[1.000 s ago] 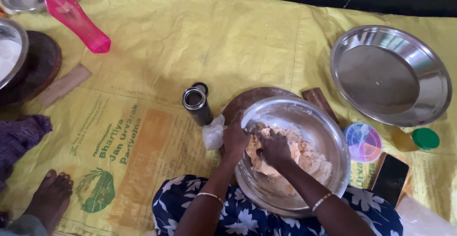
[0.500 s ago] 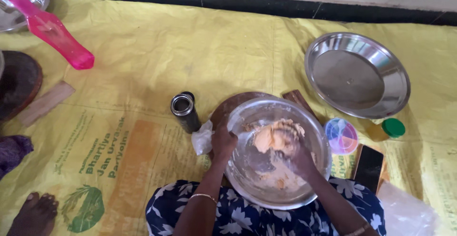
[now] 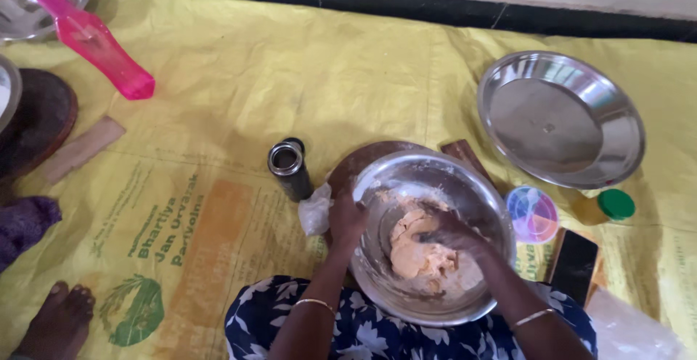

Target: The person kneads dough in a metal bowl using both hands. They add water from a thermos and continue kneading until the dough becomes smooth.

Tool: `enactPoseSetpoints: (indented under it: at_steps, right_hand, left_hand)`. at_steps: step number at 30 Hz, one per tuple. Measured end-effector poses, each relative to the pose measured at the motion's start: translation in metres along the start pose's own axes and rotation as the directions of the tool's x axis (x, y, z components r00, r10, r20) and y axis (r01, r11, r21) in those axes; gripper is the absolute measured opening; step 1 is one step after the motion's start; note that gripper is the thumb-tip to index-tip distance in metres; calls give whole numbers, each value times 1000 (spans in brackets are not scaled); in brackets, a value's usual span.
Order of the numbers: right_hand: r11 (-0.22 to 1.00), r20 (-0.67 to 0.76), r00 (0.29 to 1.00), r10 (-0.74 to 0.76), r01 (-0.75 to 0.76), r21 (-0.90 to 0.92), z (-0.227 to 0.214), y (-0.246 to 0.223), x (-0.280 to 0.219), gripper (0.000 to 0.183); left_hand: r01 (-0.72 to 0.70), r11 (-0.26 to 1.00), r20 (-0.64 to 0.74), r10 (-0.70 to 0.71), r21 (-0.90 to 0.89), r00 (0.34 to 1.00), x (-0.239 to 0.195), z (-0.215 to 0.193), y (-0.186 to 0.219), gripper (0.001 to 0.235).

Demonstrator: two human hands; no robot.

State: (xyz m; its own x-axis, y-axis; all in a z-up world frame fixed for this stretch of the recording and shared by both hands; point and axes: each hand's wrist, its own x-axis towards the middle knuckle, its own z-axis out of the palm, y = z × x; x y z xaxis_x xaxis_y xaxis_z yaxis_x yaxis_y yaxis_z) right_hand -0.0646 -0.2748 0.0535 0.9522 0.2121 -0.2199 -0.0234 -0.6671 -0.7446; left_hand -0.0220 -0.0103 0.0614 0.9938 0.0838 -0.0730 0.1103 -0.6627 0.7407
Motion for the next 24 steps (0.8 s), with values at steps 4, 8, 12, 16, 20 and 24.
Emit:
enactPoseSetpoints:
  at_steps: [4, 8, 12, 16, 20, 24]
  right_hand:
    - [999, -5, 1000, -21, 21, 45, 29, 15, 14, 66]
    - [860, -10, 1000, -29, 20, -510, 48, 33, 34, 56]
    - [703, -19, 998, 67, -61, -709, 75, 64, 75, 49]
    - [82, -50, 861, -507, -10, -997, 99, 115, 84, 36]
    - [700, -304, 942, -139, -124, -704, 102, 117, 97, 33]
    - [819, -205, 979, -8, -111, -563, 70, 49, 79, 58]
  left_hand:
    - [16, 999, -48, -17, -29, 999, 0, 2, -6, 67]
    - [30, 999, -56, -32, -29, 998, 4, 5, -6, 65]
    - [26, 999, -9, -26, -27, 1000, 8, 2, -6, 66]
    - [-36, 998, -50, 33, -58, 998, 6, 2, -7, 71]
    - [-20, 997, -40, 17, -72, 999, 3, 5, -11, 72]
    - [-41, 999, -96, 38, -27, 995, 4, 12, -15, 68]
